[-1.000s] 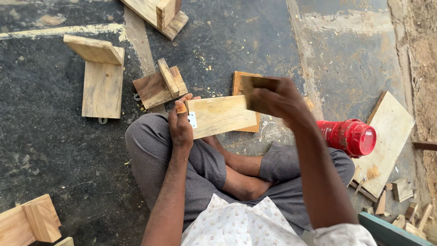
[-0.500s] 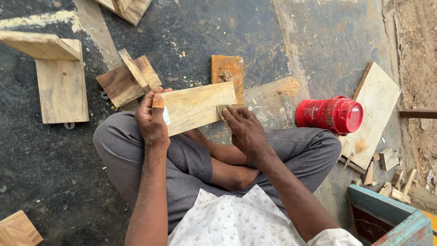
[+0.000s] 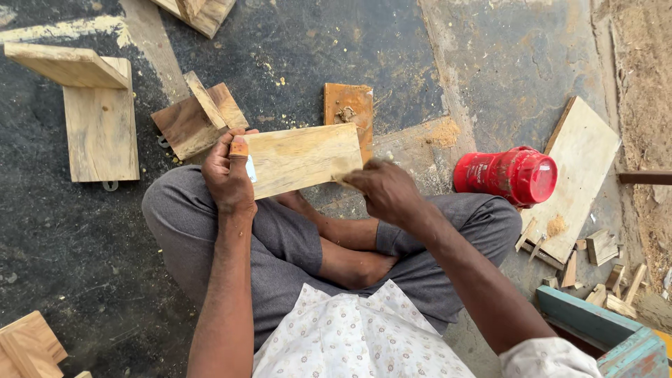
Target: The person sits cross-legged on the floor sanding small wooden bracket-shaped pieces with a sanding block, rubbing the surfaces and edges of each piece. Sanded pieces are placed aside and stacked with other finished pieces near a yellow wall.
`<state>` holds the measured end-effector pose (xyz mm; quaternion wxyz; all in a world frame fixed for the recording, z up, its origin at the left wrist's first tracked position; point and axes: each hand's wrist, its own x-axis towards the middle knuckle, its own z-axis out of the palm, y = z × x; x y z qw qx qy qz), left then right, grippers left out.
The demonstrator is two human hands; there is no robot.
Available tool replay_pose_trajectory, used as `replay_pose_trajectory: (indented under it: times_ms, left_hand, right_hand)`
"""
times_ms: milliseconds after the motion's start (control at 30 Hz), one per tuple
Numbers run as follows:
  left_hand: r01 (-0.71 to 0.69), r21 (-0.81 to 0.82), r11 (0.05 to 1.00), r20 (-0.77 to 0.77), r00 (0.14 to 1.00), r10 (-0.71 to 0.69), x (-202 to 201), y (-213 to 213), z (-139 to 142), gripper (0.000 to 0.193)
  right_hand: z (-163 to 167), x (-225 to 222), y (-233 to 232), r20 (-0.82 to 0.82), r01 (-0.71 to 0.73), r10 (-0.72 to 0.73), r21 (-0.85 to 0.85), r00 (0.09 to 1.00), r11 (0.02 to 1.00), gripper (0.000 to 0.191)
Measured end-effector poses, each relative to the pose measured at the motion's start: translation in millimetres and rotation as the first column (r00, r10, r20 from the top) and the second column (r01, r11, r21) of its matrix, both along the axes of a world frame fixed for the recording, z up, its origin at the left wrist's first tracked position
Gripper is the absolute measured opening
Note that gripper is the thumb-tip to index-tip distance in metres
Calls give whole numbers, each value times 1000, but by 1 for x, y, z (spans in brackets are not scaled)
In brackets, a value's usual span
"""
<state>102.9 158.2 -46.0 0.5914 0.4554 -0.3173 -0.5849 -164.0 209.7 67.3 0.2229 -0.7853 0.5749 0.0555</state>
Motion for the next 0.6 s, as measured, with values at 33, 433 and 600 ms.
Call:
replay_pose_trajectory:
  times_ms: [33,433,600]
  left_hand:
    - [-1,-8,1000,-7,1000,1,-1,-1,0,33]
    - [5,-53,999,60,998,-2,-2,1,-1,34]
    - [-10,-44,999,62,998,13,1,5,2,33]
  right_hand:
    - [2,0,4,3,11,-11,34,1000,999,48]
    - [5,6,30,110,265,-255,-88,961,960,42]
    - [-6,9,10,-9,460,-461,52,888,886,32]
